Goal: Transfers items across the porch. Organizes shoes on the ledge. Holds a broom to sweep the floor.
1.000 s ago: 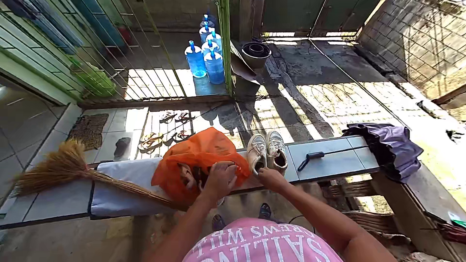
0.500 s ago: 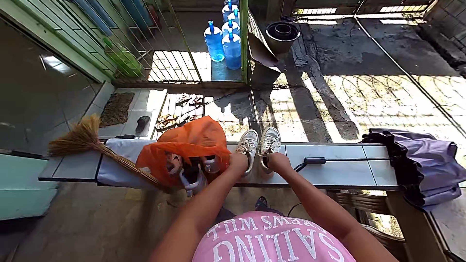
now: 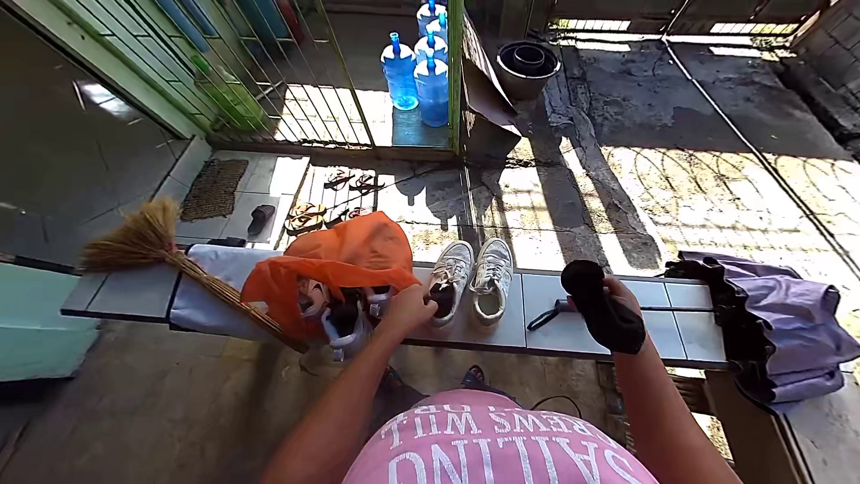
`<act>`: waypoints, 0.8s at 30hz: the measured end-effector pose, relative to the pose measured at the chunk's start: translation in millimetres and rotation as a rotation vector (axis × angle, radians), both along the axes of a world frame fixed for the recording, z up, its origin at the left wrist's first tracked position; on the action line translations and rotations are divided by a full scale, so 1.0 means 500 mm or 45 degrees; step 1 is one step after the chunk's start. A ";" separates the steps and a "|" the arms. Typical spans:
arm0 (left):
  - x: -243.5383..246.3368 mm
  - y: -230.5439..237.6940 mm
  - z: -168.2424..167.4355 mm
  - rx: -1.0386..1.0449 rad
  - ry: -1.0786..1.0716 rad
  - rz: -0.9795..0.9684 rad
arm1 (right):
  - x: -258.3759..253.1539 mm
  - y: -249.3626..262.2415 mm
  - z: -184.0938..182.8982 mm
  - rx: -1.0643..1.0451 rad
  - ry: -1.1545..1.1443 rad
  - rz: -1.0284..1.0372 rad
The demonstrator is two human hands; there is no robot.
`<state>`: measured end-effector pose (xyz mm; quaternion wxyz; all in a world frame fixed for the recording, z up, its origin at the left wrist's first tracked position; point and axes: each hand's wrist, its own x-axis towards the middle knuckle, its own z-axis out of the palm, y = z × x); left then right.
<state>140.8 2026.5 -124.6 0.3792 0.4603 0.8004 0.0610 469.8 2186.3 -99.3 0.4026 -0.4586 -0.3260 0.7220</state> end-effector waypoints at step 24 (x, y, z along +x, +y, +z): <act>-0.682 -0.437 0.079 1.332 -0.472 1.686 | -0.504 -0.149 0.054 0.871 -0.669 0.403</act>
